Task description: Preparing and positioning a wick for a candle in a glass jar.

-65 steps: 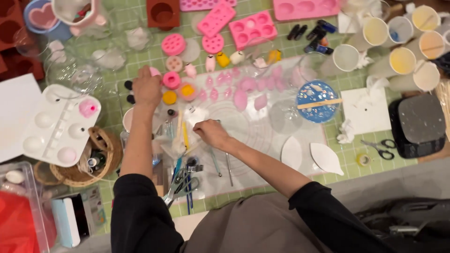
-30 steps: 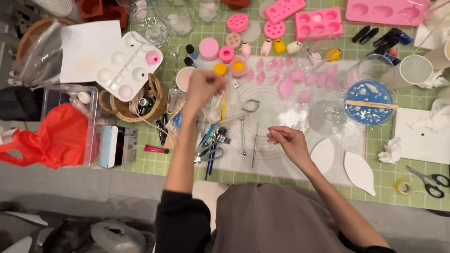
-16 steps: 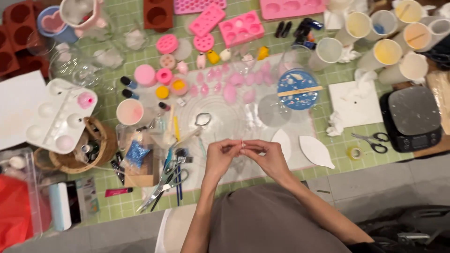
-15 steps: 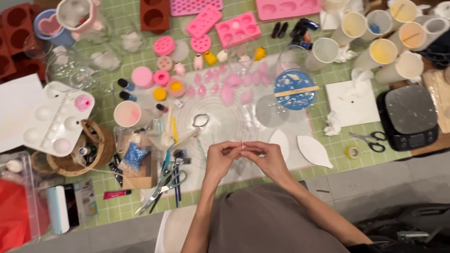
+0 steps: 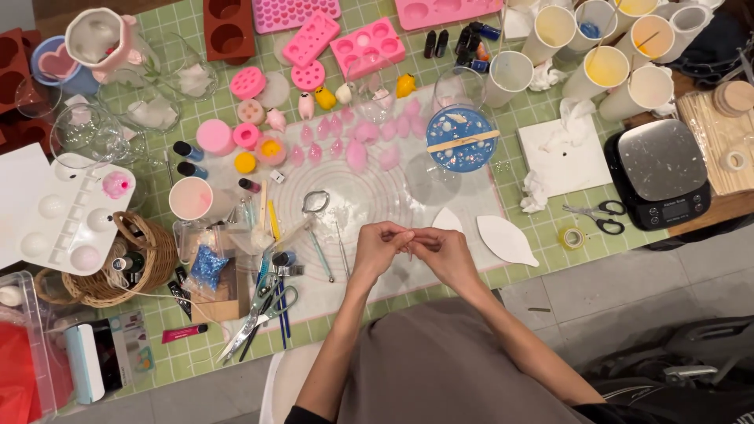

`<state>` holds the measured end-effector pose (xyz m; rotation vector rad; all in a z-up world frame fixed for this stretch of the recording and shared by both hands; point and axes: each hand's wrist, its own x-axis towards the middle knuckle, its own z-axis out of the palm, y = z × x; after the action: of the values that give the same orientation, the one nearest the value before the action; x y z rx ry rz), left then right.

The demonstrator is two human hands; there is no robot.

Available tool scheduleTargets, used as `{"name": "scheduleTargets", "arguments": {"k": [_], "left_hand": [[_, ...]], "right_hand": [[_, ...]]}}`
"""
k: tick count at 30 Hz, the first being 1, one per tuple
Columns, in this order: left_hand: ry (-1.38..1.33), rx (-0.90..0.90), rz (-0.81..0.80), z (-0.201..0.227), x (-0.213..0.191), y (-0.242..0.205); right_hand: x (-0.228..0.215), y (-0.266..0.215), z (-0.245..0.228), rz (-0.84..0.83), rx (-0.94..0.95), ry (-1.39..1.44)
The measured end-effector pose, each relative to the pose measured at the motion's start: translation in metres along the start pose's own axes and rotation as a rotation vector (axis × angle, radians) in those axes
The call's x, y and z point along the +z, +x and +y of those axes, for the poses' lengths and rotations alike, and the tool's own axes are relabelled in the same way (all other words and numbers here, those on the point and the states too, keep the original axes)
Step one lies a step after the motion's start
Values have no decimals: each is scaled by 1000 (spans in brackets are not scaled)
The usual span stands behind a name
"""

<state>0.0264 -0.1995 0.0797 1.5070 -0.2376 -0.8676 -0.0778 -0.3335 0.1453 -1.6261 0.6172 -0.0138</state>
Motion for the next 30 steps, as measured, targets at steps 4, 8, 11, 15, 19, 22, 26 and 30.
{"name": "scheduleTargets", "arguments": {"k": [4,8,11,15,19,22,26,30], "left_hand": [[51,17,-14,7,1,-2],[294,99,35,35,11,-18],[507,237,129,36,23,-21],[730,375,234,28,34,-14],[771,377,265,44,37,-18],[700,319,284,65,35,-24],[660,366,291,58,29,-24],[690,350,297,50,25,-21]], "right_hand": [[-6,5,7,-41,-5,-14],[-8,10,13,-21,14,29],[-4,15,11,40,13,-22],[1,22,4,144,-32,-160],[-1,27,-1,227,-20,-207],[3,25,-8,227,-104,-319],[12,28,-3,187,-95,-271],[17,30,3,174,-173,-324]]}}
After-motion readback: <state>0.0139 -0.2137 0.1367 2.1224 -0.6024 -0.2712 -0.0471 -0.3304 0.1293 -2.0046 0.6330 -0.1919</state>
